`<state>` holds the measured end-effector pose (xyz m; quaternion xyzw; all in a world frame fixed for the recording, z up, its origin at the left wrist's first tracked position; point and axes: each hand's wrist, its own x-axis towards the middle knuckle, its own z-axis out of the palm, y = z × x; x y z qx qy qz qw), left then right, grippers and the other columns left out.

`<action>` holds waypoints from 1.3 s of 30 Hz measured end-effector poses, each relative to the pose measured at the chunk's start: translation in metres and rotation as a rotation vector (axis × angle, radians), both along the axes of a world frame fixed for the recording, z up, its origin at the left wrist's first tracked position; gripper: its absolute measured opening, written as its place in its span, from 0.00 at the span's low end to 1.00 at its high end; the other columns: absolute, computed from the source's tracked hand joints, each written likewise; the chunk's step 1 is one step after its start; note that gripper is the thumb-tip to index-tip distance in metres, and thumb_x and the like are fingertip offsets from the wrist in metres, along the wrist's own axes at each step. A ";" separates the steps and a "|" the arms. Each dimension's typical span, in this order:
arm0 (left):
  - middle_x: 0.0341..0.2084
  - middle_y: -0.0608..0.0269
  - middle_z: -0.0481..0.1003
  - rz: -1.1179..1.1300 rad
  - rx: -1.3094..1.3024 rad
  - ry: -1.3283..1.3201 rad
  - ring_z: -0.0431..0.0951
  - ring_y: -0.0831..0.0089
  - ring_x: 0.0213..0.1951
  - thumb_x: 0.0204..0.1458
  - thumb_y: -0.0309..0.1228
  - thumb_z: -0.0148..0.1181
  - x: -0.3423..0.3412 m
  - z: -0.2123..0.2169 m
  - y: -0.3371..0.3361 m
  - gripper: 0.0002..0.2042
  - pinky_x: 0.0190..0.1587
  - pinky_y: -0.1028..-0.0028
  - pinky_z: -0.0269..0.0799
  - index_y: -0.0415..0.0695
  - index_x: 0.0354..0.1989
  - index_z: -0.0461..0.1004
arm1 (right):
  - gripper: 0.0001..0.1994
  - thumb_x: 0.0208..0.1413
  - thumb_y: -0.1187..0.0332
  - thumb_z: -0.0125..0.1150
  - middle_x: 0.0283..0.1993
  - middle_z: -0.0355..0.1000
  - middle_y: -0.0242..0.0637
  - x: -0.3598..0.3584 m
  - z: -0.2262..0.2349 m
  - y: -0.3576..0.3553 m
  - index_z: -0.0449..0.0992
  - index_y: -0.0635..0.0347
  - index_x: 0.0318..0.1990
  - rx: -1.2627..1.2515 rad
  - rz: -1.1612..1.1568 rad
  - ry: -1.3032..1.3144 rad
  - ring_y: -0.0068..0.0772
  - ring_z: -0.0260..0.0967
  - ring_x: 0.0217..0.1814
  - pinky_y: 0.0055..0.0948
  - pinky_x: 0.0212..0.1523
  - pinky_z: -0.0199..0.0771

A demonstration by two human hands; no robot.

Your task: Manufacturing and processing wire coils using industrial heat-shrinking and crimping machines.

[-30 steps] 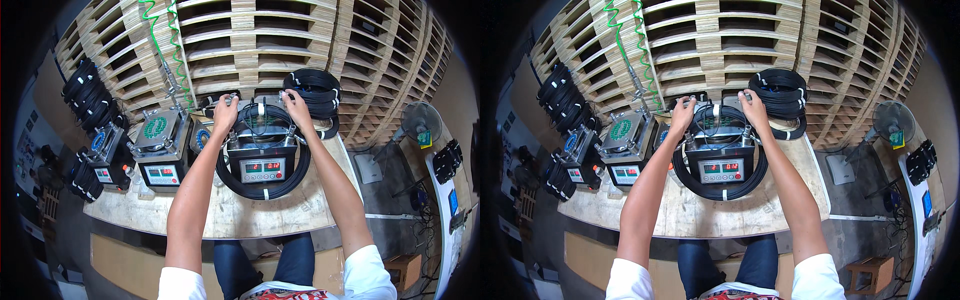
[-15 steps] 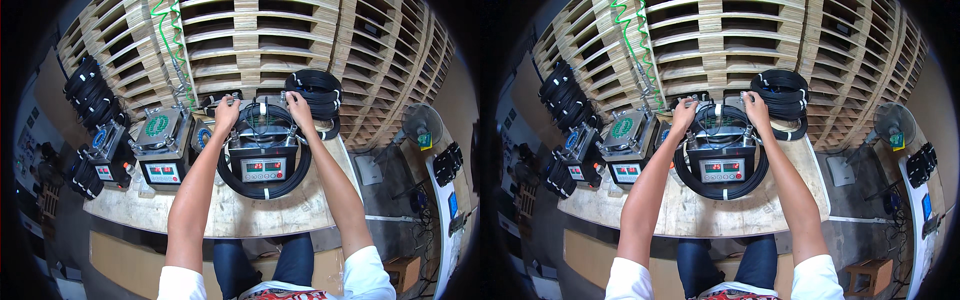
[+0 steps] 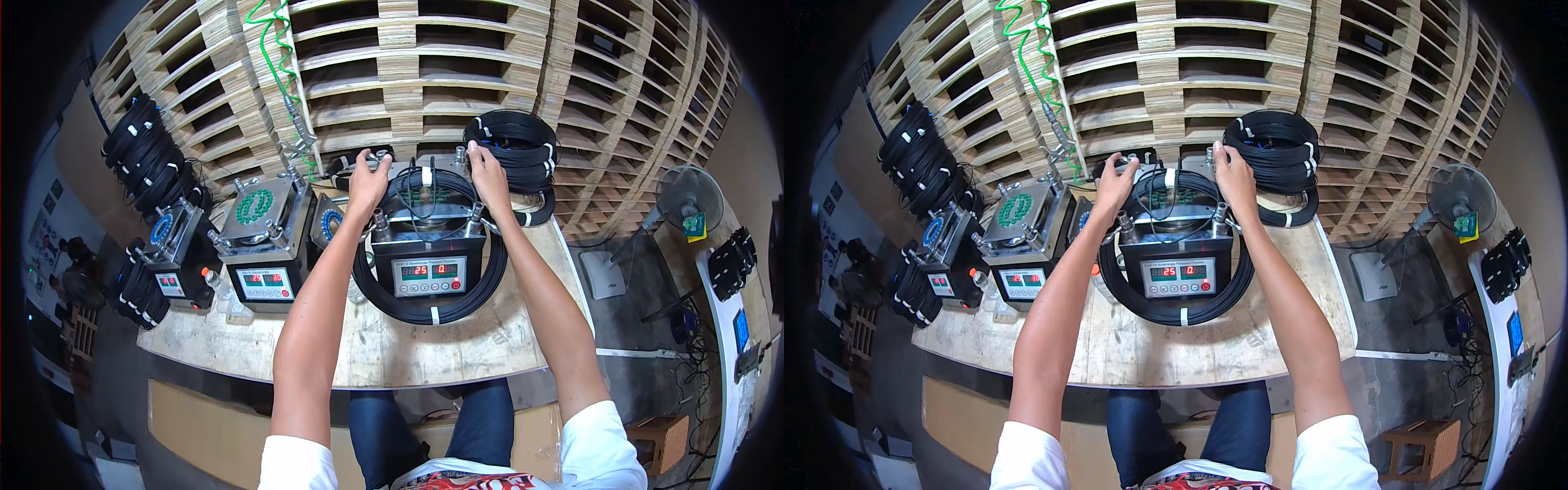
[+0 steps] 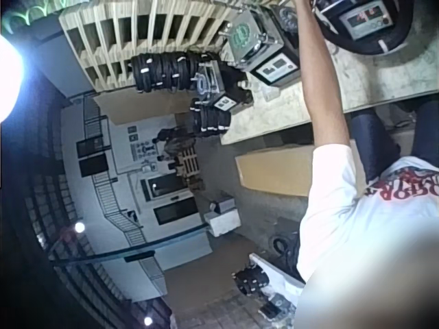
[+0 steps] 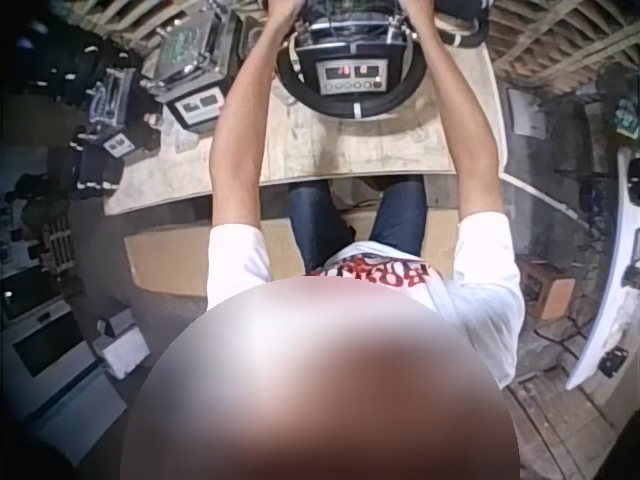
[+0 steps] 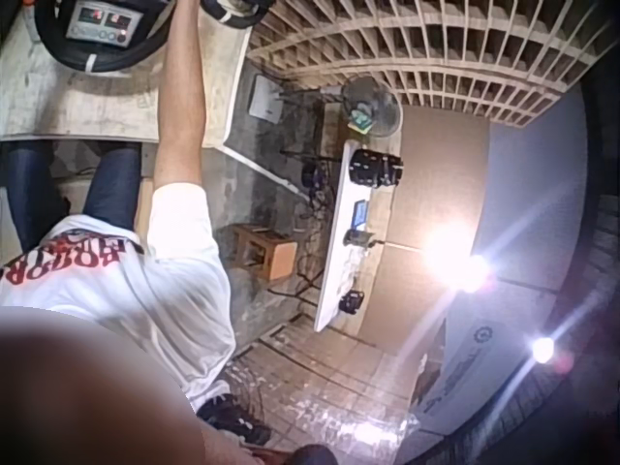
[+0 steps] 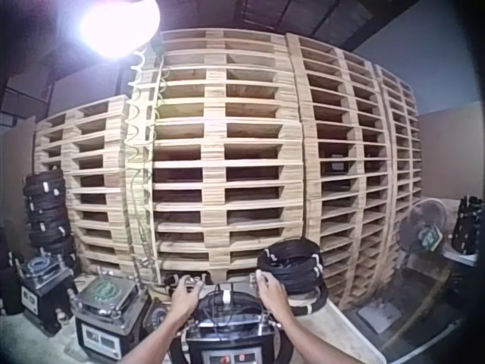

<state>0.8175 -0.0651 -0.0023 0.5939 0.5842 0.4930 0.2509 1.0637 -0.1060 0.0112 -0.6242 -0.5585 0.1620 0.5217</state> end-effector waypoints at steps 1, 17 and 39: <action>0.52 0.36 0.75 0.009 0.011 -0.009 0.75 0.47 0.57 0.57 0.52 0.58 0.003 0.001 0.000 0.34 0.60 0.59 0.67 0.38 0.63 0.66 | 0.28 0.67 0.43 0.46 0.47 0.78 0.56 0.003 -0.001 0.002 0.75 0.60 0.56 0.033 -0.019 -0.036 0.57 0.75 0.53 0.43 0.54 0.72; 0.55 0.36 0.73 0.078 -0.042 0.110 0.73 0.44 0.59 0.55 0.55 0.59 0.005 0.002 -0.001 0.36 0.62 0.57 0.65 0.42 0.66 0.64 | 0.28 0.68 0.45 0.47 0.49 0.76 0.54 0.011 -0.010 0.011 0.71 0.60 0.61 -0.014 0.189 0.189 0.49 0.74 0.51 0.40 0.55 0.70; 0.55 0.36 0.73 0.040 -0.069 0.096 0.73 0.43 0.59 0.55 0.54 0.60 0.003 0.001 0.003 0.38 0.61 0.57 0.66 0.44 0.69 0.59 | 0.31 0.65 0.51 0.53 0.54 0.70 0.66 0.010 -0.009 0.012 0.58 0.58 0.70 -0.021 0.180 0.096 0.58 0.71 0.56 0.43 0.59 0.68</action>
